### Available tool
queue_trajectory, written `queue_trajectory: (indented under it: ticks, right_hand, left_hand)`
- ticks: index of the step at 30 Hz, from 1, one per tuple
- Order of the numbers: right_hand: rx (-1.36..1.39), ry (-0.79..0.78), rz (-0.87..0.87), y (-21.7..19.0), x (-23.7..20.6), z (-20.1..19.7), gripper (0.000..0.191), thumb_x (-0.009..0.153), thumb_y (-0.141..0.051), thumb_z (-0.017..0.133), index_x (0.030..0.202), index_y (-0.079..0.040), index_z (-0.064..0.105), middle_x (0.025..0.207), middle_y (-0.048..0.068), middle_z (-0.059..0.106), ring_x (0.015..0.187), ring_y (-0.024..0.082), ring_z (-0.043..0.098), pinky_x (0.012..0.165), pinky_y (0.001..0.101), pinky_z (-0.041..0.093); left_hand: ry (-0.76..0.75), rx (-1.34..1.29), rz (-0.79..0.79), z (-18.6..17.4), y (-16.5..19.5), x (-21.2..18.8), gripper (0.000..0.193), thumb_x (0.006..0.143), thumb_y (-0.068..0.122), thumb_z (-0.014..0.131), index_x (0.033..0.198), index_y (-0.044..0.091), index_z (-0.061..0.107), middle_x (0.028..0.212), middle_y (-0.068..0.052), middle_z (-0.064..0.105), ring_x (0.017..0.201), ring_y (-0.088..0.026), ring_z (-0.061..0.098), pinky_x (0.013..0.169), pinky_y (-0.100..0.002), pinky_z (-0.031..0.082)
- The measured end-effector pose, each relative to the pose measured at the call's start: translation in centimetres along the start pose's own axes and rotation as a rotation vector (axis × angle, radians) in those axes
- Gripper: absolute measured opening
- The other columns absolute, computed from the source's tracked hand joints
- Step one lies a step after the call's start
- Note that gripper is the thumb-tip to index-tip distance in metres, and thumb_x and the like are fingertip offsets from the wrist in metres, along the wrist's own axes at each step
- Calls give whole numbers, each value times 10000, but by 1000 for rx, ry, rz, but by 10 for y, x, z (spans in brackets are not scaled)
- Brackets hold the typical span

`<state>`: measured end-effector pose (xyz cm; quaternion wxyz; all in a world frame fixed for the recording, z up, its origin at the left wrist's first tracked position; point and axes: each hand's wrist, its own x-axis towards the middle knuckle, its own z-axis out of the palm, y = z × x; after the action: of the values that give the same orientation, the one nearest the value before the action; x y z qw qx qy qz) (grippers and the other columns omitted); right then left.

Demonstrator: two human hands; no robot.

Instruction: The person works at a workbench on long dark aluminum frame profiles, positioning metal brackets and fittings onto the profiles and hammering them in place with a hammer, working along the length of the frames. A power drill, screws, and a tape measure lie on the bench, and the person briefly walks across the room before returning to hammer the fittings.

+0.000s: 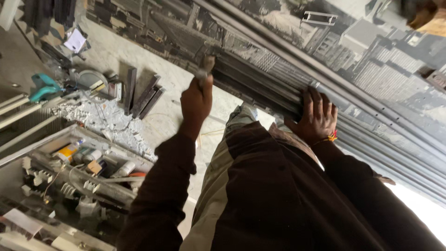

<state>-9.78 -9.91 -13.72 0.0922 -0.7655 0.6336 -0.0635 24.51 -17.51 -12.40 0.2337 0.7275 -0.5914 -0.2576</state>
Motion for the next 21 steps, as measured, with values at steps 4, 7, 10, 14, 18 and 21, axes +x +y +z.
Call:
queue_trajectory:
  ticks: [4,7,10,14,18,21]
  right_hand:
    - [17,29,-36,1,-3,1,946,762,-593,851,1482,-70,529,1506,123,556,1319,345,560,1023,528,477]
    - [2,25,-29,2,-2,2,907,761,-565,841,1460,-70,543,1489,120,569,1303,334,569,1016,523,476]
    - [21,50,-36,2,-2,3,892,781,-559,846,1459,-62,546,1485,119,572,1299,336,570,1015,523,472]
    - [11,25,-4,2,-2,2,898,745,-540,850,1453,-67,563,1488,106,575,1299,327,571,1024,522,473]
    - [17,18,-6,1,-1,1,907,728,-547,862,1440,-60,581,1483,115,580,1305,336,570,1030,526,469]
    - [20,41,-11,2,-1,2,876,730,-540,861,1414,-65,592,1479,118,591,1304,336,579,1024,531,478]
  left_hand:
    - [-130,152,-25,2,-4,16,545,1064,540,445,1028,66,710,721,-190,707,697,-459,681,598,-539,526]
    - [-164,229,17,6,-6,22,546,1064,544,446,979,75,712,701,-192,708,669,-461,678,591,-551,532]
    - [-195,277,29,8,-10,26,554,1071,550,436,965,72,696,690,-198,697,650,-449,681,580,-546,538]
    - [-230,335,62,7,-18,34,549,1066,554,459,949,66,681,683,-199,694,634,-441,682,571,-541,541]
    - [-281,314,160,-1,-29,47,536,1052,559,483,929,78,685,699,-180,706,635,-423,693,560,-532,543]
    - [-313,353,270,-10,-37,59,536,1061,564,507,928,77,687,720,-192,696,669,-434,685,554,-531,533]
